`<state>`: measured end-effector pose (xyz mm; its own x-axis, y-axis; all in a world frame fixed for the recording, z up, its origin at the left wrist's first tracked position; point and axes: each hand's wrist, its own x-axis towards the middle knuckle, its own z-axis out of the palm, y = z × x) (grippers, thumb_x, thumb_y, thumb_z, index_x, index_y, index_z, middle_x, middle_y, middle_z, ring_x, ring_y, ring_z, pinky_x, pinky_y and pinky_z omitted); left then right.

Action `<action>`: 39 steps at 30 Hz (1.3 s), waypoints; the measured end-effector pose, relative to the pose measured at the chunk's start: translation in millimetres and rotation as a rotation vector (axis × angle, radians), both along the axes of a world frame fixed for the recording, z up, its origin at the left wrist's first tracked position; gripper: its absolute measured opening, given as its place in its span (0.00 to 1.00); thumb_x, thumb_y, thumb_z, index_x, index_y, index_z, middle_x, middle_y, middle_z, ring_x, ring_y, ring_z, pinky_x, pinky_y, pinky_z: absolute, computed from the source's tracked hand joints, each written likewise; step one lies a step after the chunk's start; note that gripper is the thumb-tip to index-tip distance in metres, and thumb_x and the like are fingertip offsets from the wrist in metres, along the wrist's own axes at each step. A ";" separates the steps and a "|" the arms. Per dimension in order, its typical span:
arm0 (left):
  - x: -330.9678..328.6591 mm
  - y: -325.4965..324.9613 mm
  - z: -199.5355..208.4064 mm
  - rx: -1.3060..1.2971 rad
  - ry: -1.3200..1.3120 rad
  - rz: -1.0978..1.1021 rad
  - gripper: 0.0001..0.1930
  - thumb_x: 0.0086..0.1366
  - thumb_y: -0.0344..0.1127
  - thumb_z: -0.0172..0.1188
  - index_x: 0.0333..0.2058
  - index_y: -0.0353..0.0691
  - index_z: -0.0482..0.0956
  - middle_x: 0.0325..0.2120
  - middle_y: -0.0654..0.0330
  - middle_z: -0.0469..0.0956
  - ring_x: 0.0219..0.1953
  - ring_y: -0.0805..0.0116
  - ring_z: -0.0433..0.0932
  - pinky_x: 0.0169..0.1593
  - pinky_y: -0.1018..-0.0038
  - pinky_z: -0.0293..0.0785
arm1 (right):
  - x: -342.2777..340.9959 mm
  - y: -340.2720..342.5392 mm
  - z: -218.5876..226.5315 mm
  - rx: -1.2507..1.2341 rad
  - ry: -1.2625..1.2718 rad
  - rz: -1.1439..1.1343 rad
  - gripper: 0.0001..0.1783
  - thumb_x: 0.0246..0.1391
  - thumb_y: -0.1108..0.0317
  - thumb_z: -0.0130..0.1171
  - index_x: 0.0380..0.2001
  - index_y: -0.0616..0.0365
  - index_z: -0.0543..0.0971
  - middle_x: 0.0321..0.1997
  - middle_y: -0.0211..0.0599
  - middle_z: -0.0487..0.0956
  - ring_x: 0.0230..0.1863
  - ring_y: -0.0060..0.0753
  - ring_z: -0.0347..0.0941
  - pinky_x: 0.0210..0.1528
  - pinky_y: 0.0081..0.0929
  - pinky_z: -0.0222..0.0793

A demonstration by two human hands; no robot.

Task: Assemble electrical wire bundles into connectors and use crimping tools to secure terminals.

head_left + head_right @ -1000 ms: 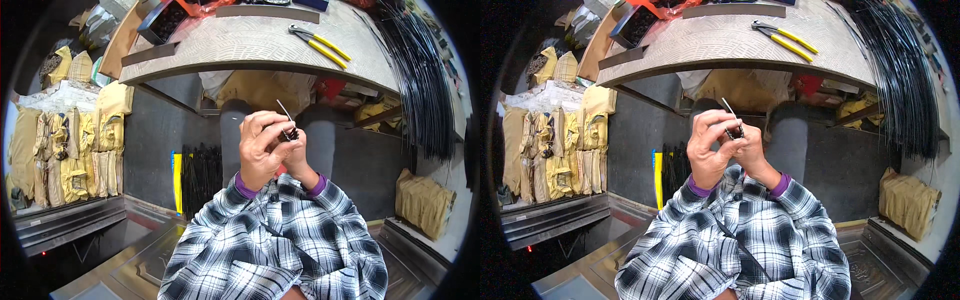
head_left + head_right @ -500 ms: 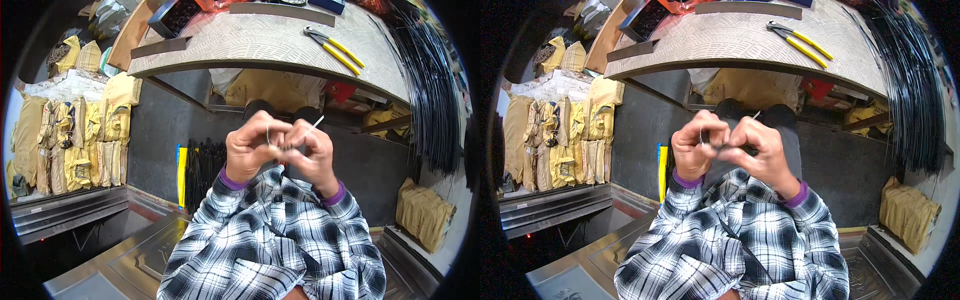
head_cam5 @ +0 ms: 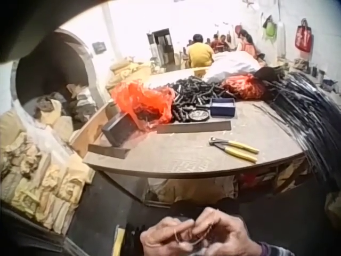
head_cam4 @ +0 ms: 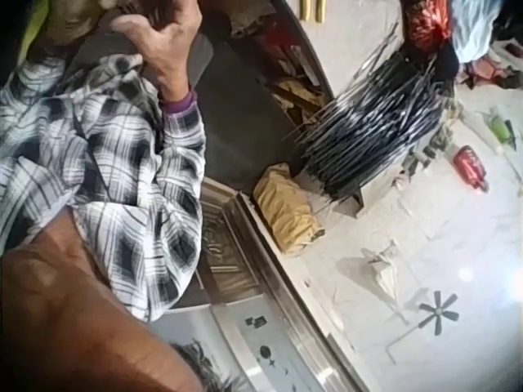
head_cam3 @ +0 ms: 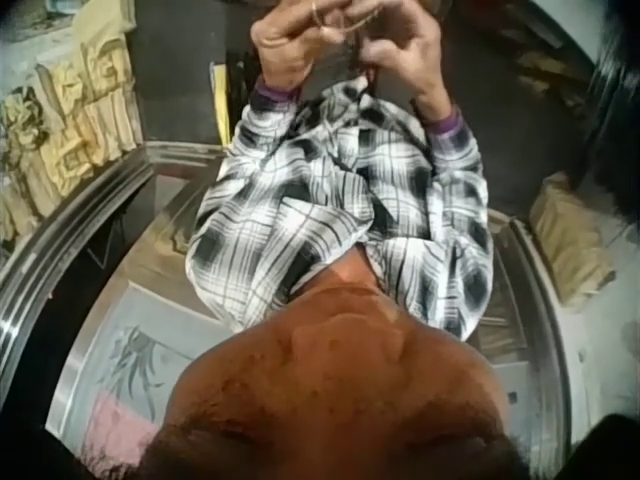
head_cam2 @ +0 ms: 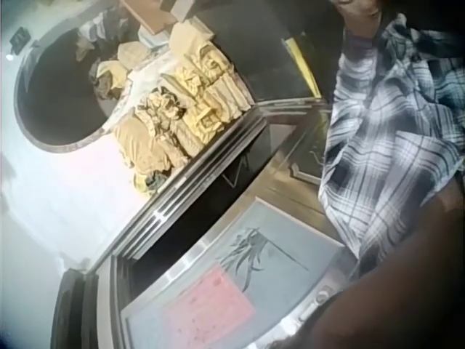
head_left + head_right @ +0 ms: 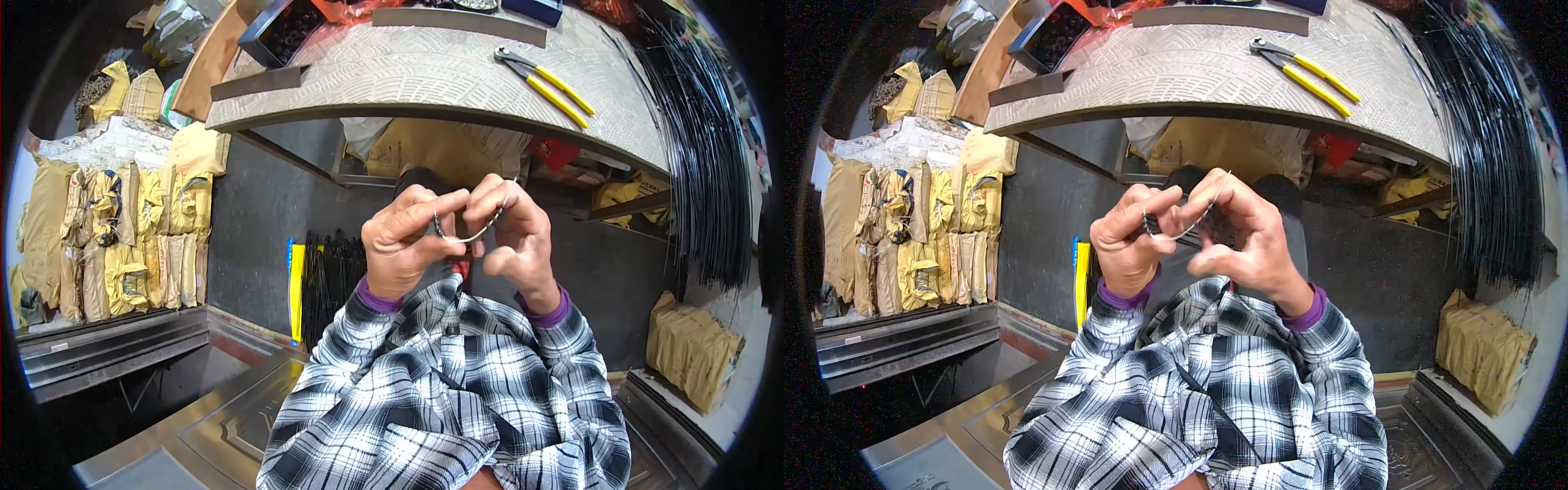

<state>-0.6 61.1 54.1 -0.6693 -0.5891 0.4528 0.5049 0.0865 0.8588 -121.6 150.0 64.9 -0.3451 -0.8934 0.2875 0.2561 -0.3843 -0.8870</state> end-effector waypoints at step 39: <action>-5.9 8.8 -4.9 0.287 0.071 -0.261 0.12 0.50 0.29 0.64 0.34 0.32 0.79 0.27 0.61 0.74 0.32 0.73 0.71 0.35 0.79 0.67 | -4.2 -22.0 -24.9 -0.164 -0.172 0.022 0.15 0.45 0.62 0.61 0.26 0.60 0.67 0.19 0.28 0.63 0.16 0.15 0.55 0.17 0.13 0.50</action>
